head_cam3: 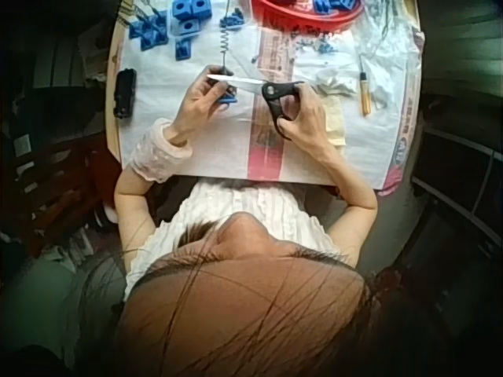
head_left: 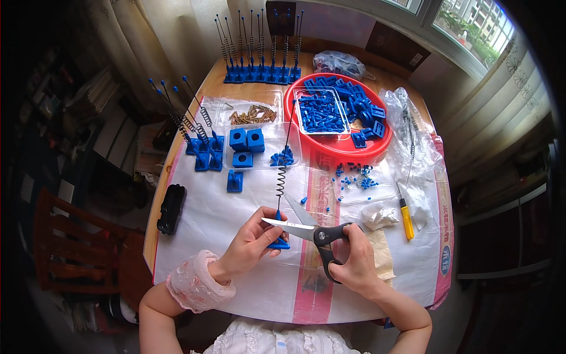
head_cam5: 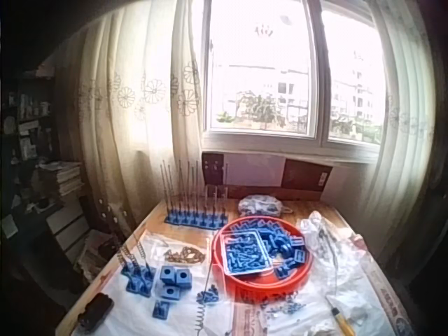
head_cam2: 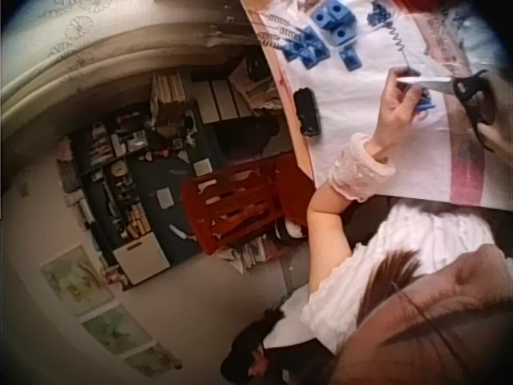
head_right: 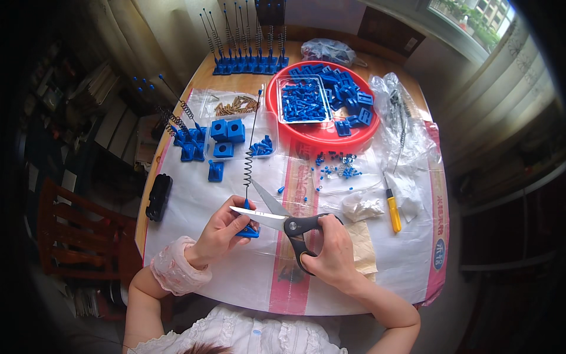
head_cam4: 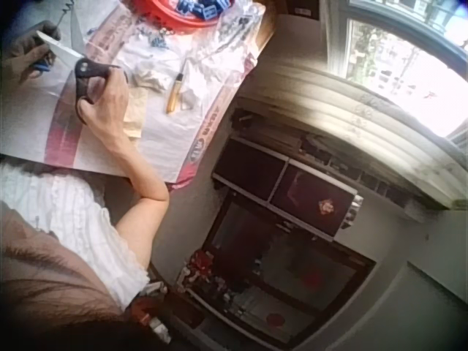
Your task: Cutting a metal spring with scissors and preparing blue plastic parts at a workbench.
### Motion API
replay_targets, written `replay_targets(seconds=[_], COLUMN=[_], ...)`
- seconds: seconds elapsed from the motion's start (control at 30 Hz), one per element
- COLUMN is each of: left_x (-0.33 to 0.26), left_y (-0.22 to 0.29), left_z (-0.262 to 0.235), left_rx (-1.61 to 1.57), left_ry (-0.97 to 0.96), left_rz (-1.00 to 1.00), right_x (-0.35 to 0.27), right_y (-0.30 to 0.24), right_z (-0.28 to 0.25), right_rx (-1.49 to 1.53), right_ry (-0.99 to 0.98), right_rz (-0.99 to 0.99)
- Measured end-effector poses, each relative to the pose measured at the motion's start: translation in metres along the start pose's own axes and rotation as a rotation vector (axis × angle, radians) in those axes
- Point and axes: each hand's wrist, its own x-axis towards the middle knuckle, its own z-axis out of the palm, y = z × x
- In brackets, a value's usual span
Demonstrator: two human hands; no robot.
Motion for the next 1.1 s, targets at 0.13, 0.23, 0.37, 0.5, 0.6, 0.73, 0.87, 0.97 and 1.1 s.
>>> replay_targets(seconds=[0.13, 0.23, 0.37, 0.5, 0.6, 0.73, 0.87, 0.97, 1.1], left_x=[-0.0004, -0.0010, -0.0008, -0.0006, -0.0003, -0.0002, -0.0007, -0.0004, -0.0011], left_y=[0.0019, 0.0039, 0.0042, 0.0037, 0.0039, 0.0045, 0.0048, 0.0038, 0.0012], left_z=[0.0011, 0.0013, 0.0010, 0.0004, 0.0020, 0.0036, 0.0046, 0.0039, 0.0029], left_rx=[-0.034, -0.047, -0.077, -0.106, -0.112, -0.119, -0.121, -0.137, -0.143], left_ry=[-0.008, -0.009, -0.019, -0.024, -0.017, -0.006, 0.010, 0.009, 0.015], left_rz=[-0.023, -0.046, -0.052, -0.058, -0.055, -0.048, -0.053, -0.053, -0.025], right_x=[-0.0004, -0.0003, -0.0004, -0.0009, -0.0009, -0.0011, -0.0008, -0.0011, -0.0014], right_y=[0.0003, 0.0005, -0.0001, 0.0010, 0.0009, 0.0020, 0.0000, 0.0005, 0.0003], right_z=[0.0005, 0.0007, 0.0000, 0.0006, 0.0007, 0.0018, 0.0012, 0.0020, 0.0027], right_rx=[0.005, 0.007, 0.002, -0.005, -0.005, 0.002, 0.002, 0.017, 0.021], right_ry=[0.001, 0.001, 0.000, -0.003, -0.003, -0.001, -0.006, 0.000, -0.003], right_rz=[0.003, 0.007, 0.006, 0.009, 0.010, 0.009, 0.022, 0.021, 0.017])
